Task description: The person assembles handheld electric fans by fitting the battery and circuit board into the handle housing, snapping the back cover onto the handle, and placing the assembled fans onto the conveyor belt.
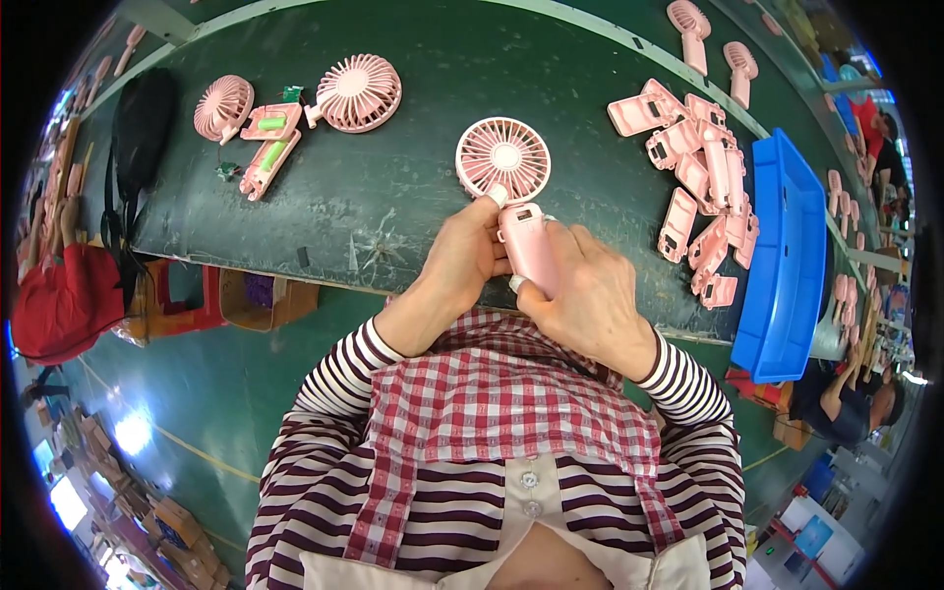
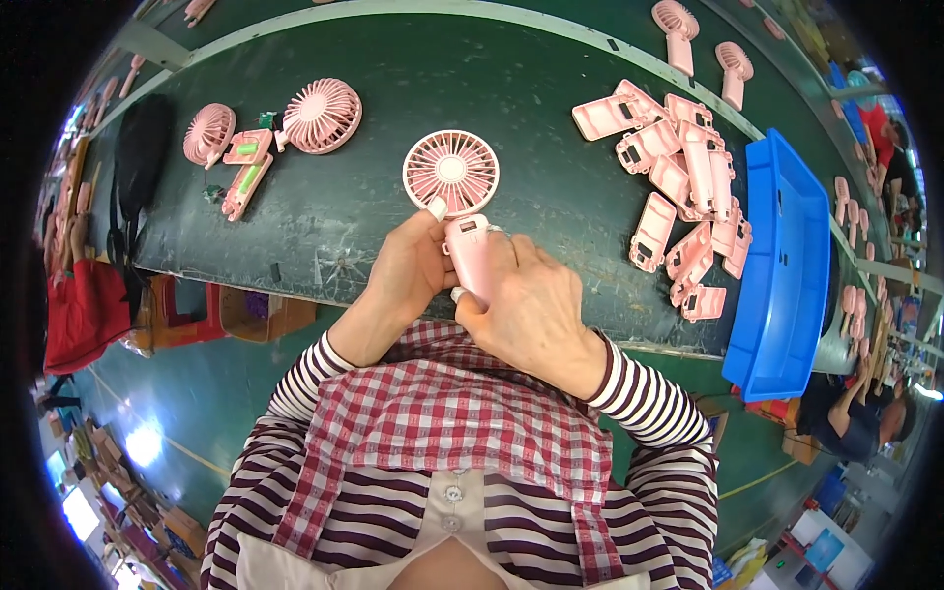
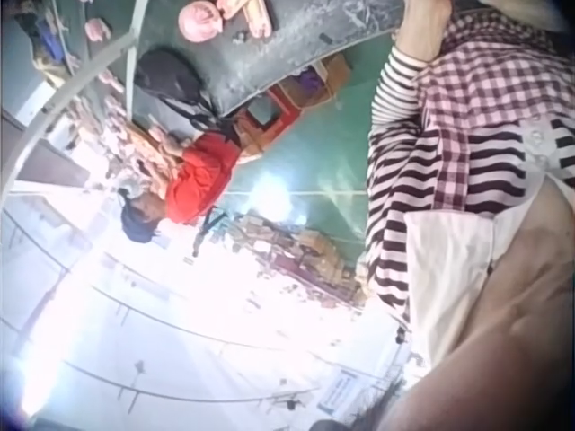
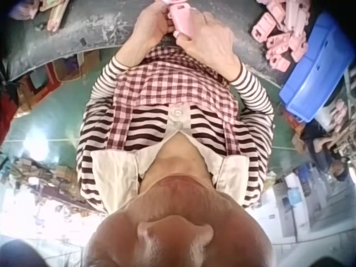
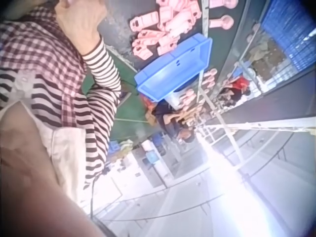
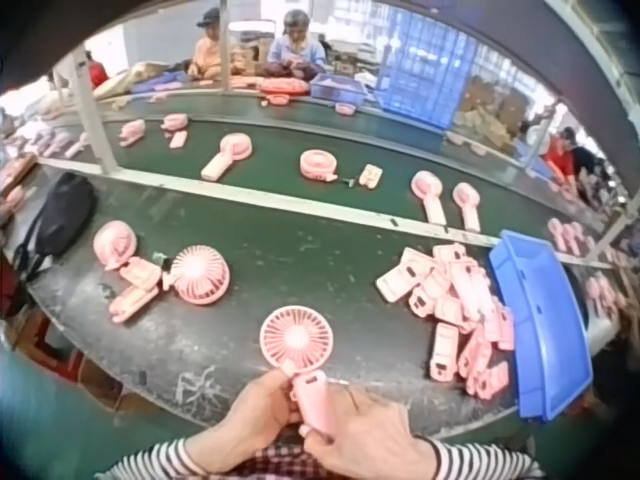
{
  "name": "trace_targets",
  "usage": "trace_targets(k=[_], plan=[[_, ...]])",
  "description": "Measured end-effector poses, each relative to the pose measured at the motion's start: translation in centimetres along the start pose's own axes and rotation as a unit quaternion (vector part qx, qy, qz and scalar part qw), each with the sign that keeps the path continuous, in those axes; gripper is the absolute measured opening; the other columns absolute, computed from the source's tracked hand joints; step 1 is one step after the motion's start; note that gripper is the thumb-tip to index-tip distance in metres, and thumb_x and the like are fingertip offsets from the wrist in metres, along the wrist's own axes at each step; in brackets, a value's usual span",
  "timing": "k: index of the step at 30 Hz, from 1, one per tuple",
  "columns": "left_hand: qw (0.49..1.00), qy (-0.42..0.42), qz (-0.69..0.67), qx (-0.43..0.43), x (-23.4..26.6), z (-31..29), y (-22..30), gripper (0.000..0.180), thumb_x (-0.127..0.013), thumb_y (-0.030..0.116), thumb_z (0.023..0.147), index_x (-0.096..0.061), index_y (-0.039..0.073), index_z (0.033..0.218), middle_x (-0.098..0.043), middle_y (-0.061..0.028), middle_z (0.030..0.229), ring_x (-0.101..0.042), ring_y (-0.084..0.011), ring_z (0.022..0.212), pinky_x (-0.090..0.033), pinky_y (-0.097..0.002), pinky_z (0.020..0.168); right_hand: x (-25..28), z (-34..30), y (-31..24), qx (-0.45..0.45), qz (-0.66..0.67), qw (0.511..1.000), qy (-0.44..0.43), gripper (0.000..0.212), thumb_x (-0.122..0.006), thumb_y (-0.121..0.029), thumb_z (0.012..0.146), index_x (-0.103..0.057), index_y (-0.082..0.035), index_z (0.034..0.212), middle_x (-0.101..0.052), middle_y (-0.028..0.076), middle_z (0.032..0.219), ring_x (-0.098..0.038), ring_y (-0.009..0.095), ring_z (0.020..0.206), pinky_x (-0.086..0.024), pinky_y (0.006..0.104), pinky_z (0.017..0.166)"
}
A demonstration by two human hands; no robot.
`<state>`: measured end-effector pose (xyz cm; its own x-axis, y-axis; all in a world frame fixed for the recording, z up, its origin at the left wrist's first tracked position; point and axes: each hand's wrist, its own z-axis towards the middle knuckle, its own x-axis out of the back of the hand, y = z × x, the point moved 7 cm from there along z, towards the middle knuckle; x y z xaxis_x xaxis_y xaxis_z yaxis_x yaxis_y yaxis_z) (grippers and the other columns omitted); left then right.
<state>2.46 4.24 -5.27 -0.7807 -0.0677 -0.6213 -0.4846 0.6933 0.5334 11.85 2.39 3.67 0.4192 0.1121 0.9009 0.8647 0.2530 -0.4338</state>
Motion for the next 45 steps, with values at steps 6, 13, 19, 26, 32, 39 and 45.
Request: trace_targets(k=[6,13,19,26,32,39,45], plan=[[1.0,0.003,-0.022,0.005,0.1,0.3,-0.3,0.035,-0.041,0.034,0.092,-0.053,0.003,0.102,-0.058,-0.009,0.094,-0.058,-0.0192,0.083,-0.048,-0.0334,0.074,-0.1,-0.1,0.0,0.004,-0.001,1.0,0.004,0.042,-0.064,-0.017,0.062,-0.054,0.003,0.098,-0.057,0.017,0.077,-0.059,0.033,0.065,-0.048,0.0409,0.058],[1.0,0.0,0.006,0.006,0.3,0.4,-0.6,0.044,-0.04,0.041,0.09,-0.052,0.002,0.107,-0.058,-0.0107,0.1,-0.058,-0.0207,0.088,-0.046,-0.0345,0.077,-0.1,-0.2,-0.3,0.026,-0.015,0.999,0.022,0.043,-0.066,-0.017,0.061,-0.053,0.002,0.098,-0.056,0.016,0.074,-0.058,0.032,0.062,-0.048,0.0405,0.056],[1.0,0.01,0.009,0.0,0.3,0.5,-0.6,0.037,-0.045,0.033,0.09,-0.053,0.0,0.106,-0.058,-0.0105,0.099,-0.059,-0.0193,0.085,-0.048,-0.0334,0.074,-0.4,-0.4,-0.2,0.033,-0.032,0.999,0.016,0.042,-0.067,-0.017,0.062,-0.052,0.002,0.097,-0.055,0.016,0.074,-0.058,0.032,0.06,-0.047,0.0405,0.052],[0.998,0.042,0.056,-0.011,0.5,0.8,-0.7,0.026,-0.055,0.016,0.086,-0.056,-0.005,0.102,-0.06,-0.0129,0.096,-0.062,-0.0205,0.082,-0.051,-0.0308,0.072,-0.3,-0.3,0.0,0.025,-0.032,0.999,0.001,0.04,-0.068,-0.019,0.065,-0.052,0.001,0.096,-0.054,0.015,0.074,-0.058,0.032,0.059,-0.046,0.0407,0.051],[0.998,0.036,0.042,0.003,0.8,1.0,-0.6,0.027,-0.055,0.016,0.085,-0.055,-0.005,0.102,-0.061,-0.0137,0.095,-0.062,-0.0217,0.081,-0.052,-0.0314,0.072,0.2,-0.3,0.4,0.04,-0.005,0.999,0.012,0.05,-0.07,-0.023,0.066,-0.052,0.002,0.105,-0.056,0.014,0.076,-0.059,0.03,0.059,-0.046,0.0383,0.051],[0.999,-0.003,0.043,-0.021,0.7,1.2,-0.2,0.031,-0.056,0.019,0.085,-0.055,-0.006,0.105,-0.06,-0.0152,0.1,-0.061,-0.022,0.089,-0.049,-0.0354,0.079,-2.4,-1.6,5.3,-0.161,0.182,0.969,-0.055,0.046,-0.071,-0.024,0.073,-0.054,0.006,0.104,-0.062,0.01,0.079,-0.06,0.015,0.063,-0.047,0.0276,0.054],[0.989,-0.108,0.018,-0.097,-1.2,0.6,1.1,0.032,-0.055,0.018,0.087,-0.053,-0.004,0.11,-0.058,-0.0197,0.108,-0.058,-0.0243,0.1,-0.047,-0.0349,0.087,-3.8,0.4,4.3,-0.144,0.436,0.886,-0.057,0.035,-0.067,-0.021,0.077,-0.056,0.007,0.096,-0.061,0.008,0.078,-0.057,0.009,0.068,-0.046,0.0244,0.058]])
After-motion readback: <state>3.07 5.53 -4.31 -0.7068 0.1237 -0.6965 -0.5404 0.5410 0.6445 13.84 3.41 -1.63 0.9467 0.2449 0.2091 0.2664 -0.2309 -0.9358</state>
